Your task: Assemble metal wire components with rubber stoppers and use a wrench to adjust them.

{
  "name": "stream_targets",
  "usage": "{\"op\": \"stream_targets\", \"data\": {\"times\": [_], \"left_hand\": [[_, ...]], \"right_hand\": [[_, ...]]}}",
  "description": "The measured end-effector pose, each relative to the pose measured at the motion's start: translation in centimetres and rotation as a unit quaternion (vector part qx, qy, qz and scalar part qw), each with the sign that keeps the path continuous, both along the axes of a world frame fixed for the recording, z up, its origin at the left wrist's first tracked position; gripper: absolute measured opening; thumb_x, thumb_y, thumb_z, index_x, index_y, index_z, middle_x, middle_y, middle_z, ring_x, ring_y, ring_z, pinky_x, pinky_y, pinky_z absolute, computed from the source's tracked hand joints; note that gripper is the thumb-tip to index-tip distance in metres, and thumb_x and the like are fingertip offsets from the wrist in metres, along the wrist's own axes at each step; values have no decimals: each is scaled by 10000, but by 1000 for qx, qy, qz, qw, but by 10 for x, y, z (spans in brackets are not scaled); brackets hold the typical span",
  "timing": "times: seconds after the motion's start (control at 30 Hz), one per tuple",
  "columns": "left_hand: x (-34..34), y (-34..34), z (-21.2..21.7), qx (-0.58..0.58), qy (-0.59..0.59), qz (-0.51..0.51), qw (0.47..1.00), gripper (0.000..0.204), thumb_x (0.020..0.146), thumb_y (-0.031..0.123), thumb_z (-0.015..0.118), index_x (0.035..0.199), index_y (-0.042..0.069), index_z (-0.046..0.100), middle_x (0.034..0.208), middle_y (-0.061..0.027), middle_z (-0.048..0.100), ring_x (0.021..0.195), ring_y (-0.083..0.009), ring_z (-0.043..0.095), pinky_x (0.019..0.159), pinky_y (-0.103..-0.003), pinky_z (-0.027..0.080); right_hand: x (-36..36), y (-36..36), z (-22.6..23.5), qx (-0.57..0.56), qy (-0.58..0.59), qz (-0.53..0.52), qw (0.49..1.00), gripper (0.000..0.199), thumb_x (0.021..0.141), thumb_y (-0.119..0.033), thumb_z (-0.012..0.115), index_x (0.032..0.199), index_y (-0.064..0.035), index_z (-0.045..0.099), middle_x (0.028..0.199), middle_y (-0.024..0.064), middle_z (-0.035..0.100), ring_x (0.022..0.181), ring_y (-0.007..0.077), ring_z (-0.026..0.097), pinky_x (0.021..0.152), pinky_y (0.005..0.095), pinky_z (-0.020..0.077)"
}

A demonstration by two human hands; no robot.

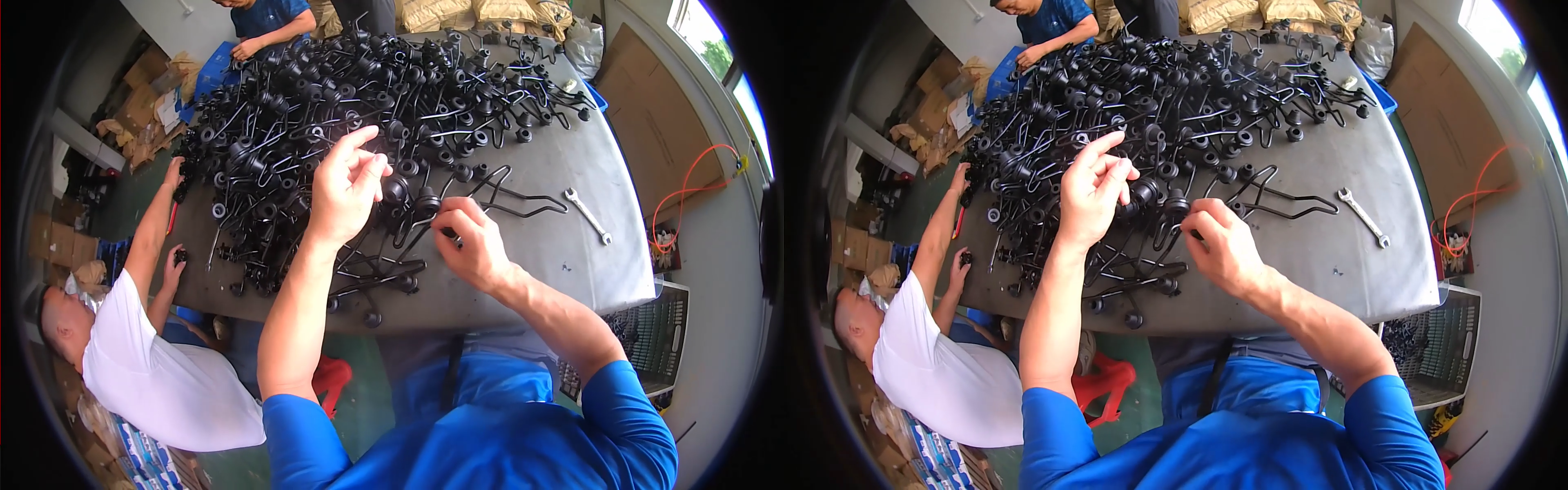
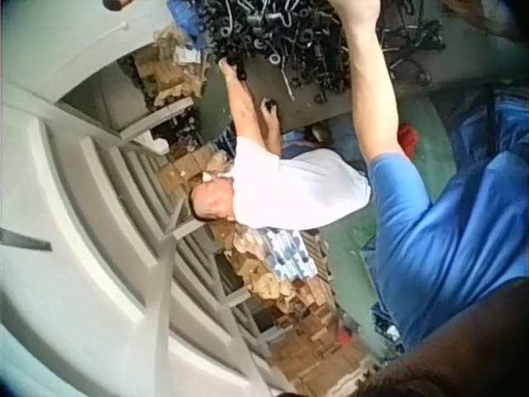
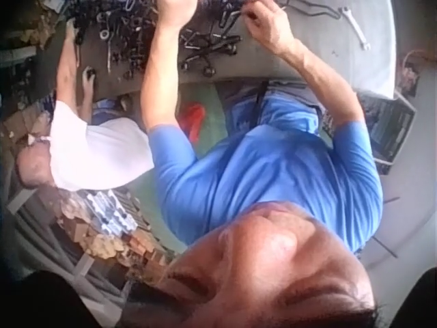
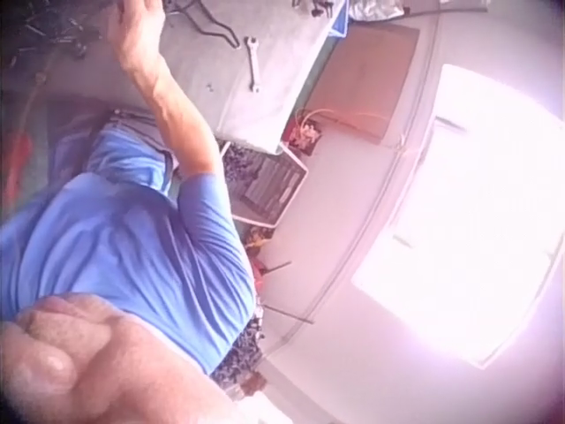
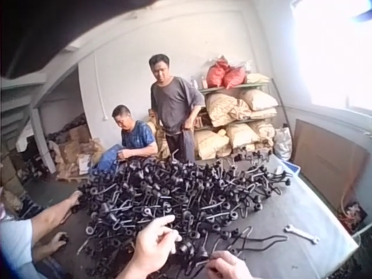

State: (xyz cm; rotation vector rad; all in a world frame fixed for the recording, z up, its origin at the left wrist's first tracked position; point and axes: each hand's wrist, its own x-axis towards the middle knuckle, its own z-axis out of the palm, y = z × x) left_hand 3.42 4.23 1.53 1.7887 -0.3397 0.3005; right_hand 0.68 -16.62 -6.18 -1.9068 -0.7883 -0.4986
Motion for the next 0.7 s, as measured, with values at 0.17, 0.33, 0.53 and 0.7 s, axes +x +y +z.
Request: {"op": "stream_targets", "data": {"times": [0.17, 0.33, 0.53, 0.7], "left_hand": [[-2, 0, -4, -18, -19, 20, 999, 339, 982, 73, 557, 1308, -7, 508, 831, -67, 646, 596, -57, 528, 546, -183, 440], [-3, 18, -6, -37, -3, 38, 999, 336, 988, 95, 555, 1307, -4, 512, 810, -65, 639, 576, -59, 514, 515, -188, 431], [-18, 24, -4, -103, -1, 25, 994, 326, 985, 80, 549, 1300, -2, 518, 778, -66, 628, 545, -72, 514, 499, -201, 435], [-25, 20, 10, -128, -37, 34, 991, 318, 996, 100, 535, 1299, 5, 521, 750, -54, 617, 527, -75, 508, 480, -203, 424]], "right_hand": [[-7, -10, 29, 147, -70, -32, 986, 254, 722, 141, 647, 885, -41, 577, 994, 123, 601, 856, 242, 633, 702, 298, 528], [-17, -66, 46, 200, -31, -24, 979, 196, 802, 149, 623, 891, -8, 547, 1019, 130, 574, 815, 192, 630, 728, 284, 541], [-10, -196, 41, 110, -107, -197, 968, 192, 868, 170, 556, 863, -13, 496, 1022, 108, 553, 883, 181, 623, 783, 300, 556], [-35, -206, 36, -80, -213, -236, 945, 282, 802, 186, 619, 806, -41, 453, 966, 122, 564, 891, 246, 625, 794, 346, 545]]}}
